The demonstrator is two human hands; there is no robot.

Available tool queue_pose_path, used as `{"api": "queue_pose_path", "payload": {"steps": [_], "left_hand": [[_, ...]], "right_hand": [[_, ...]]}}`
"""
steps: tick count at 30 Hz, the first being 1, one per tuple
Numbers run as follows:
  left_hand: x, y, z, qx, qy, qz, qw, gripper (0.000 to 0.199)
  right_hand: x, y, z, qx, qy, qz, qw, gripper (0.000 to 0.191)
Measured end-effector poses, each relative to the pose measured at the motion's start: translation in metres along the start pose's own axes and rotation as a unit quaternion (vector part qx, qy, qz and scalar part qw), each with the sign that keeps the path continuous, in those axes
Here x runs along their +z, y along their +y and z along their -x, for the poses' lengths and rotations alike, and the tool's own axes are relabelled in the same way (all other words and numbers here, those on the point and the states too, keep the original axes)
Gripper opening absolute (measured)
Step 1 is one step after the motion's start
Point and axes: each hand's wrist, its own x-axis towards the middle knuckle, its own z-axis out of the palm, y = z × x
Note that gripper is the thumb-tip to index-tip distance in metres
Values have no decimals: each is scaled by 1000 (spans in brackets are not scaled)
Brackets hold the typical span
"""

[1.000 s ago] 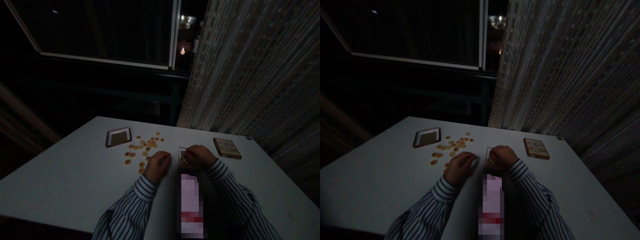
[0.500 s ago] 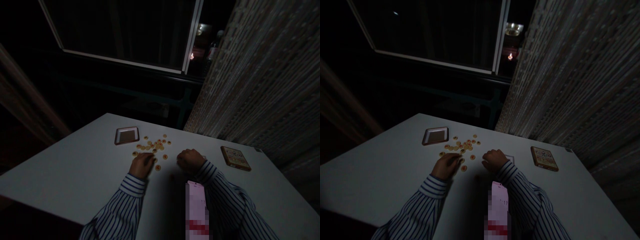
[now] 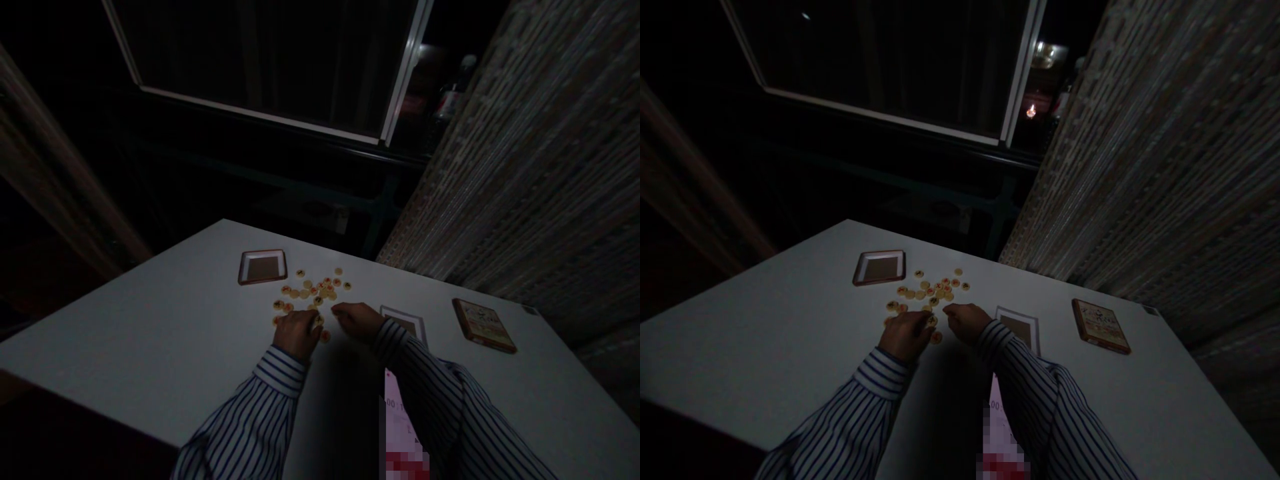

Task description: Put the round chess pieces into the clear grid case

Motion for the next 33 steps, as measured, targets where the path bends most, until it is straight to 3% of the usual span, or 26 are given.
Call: {"api": "queue_pose_path", "payload": {"steps": [9,20,33], "left_hand": [[3,-2,-1,-10,-21,-24,999,32],[6,-1,-1,-9,-21,-31,999,28],[15,-11,-2,56,68,34,996,31]], "right_hand": [[21,0,-15,3,-37,-48,998,42],[25,2,-21,-35,-43,-80,995,42],[19,3,-15,-49,-1,-179,983,44]]}}
